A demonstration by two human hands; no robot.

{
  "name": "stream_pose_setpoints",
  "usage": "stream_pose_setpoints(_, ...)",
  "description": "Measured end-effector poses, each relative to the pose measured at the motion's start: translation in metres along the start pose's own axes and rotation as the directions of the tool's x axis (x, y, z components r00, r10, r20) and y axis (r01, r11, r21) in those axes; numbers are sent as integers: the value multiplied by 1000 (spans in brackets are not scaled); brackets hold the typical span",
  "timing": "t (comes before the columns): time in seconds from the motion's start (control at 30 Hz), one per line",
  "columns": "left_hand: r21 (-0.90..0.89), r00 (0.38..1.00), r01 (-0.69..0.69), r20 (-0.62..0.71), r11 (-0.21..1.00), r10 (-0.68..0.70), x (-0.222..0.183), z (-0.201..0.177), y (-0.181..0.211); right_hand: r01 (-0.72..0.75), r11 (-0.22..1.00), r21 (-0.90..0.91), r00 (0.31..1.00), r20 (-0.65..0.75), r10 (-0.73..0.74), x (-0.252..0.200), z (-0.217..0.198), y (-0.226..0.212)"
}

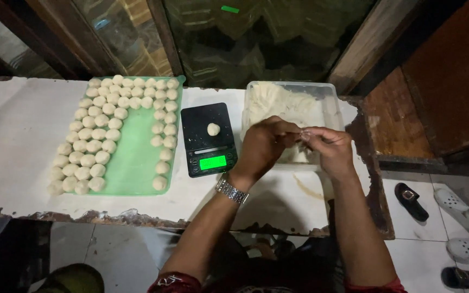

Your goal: Portioning dough using a digital scale and rolling it into small balls before placing them on a tray.

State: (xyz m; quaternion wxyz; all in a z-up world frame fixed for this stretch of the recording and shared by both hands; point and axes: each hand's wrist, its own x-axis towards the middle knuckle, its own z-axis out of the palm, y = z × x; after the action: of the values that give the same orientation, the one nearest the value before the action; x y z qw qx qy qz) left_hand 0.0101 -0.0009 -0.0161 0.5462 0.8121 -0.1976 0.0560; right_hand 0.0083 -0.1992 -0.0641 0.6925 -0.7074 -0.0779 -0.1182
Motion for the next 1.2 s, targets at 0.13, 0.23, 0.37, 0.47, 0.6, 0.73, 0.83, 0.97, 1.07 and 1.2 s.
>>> stream_pose_setpoints(0.13, -46, 987, -98, -130, 994, 91, -1, -4, 0, -52, 997, 60, 998, 38, 49, -2, 2, -8)
stream_pose_setpoints(0.23, -72, 988, -108, -115, 991, 100, 1, -7, 2, -75, 997, 33, 996, 54, 73, -3, 8, -26)
stream_pose_setpoints(0.37, -267, 991, -132, -68, 955, 118, 1, -8, 4, -62, 990, 125, 998, 2, 62, -1, 13, -25)
stream_pose_setpoints(0.47, -299, 996, -90, -49, 950, 79, -2, -11, 11, -43, 987, 153, 999, -11, 46, 1, 4, -3)
stream_pose_setpoints(0.6, -178, 993, -90, -92, 980, 74, -3, -3, 6, -17, 992, 125, 999, -27, 21, 4, -1, 5)
stream_pose_setpoints(0.73, 8, 967, -94, -237, 996, 94, -4, 6, 2, -9, 994, 111, 999, -49, 15, 5, -7, 13)
stream_pose_setpoints(0.83, 91, 938, -209, -264, 974, 226, -7, 7, 7, -30, 994, 106, 998, -45, 35, 4, -1, 2)
stream_pose_setpoints(0.97, 238, 885, -343, -241, 909, 397, -8, 7, 2, -55, 995, 87, 997, -40, 59, 2, 7, -17)
stream_pose_setpoints(1.07, 334, 844, -372, -267, 866, 465, -8, 12, -1, -77, 989, 123, 996, -25, 81, 7, 4, -8)
stream_pose_setpoints(1.2, 405, 822, -397, -243, 824, 516, -5, 9, -10, -74, 980, 183, 997, -15, 78, 6, 1, -2)
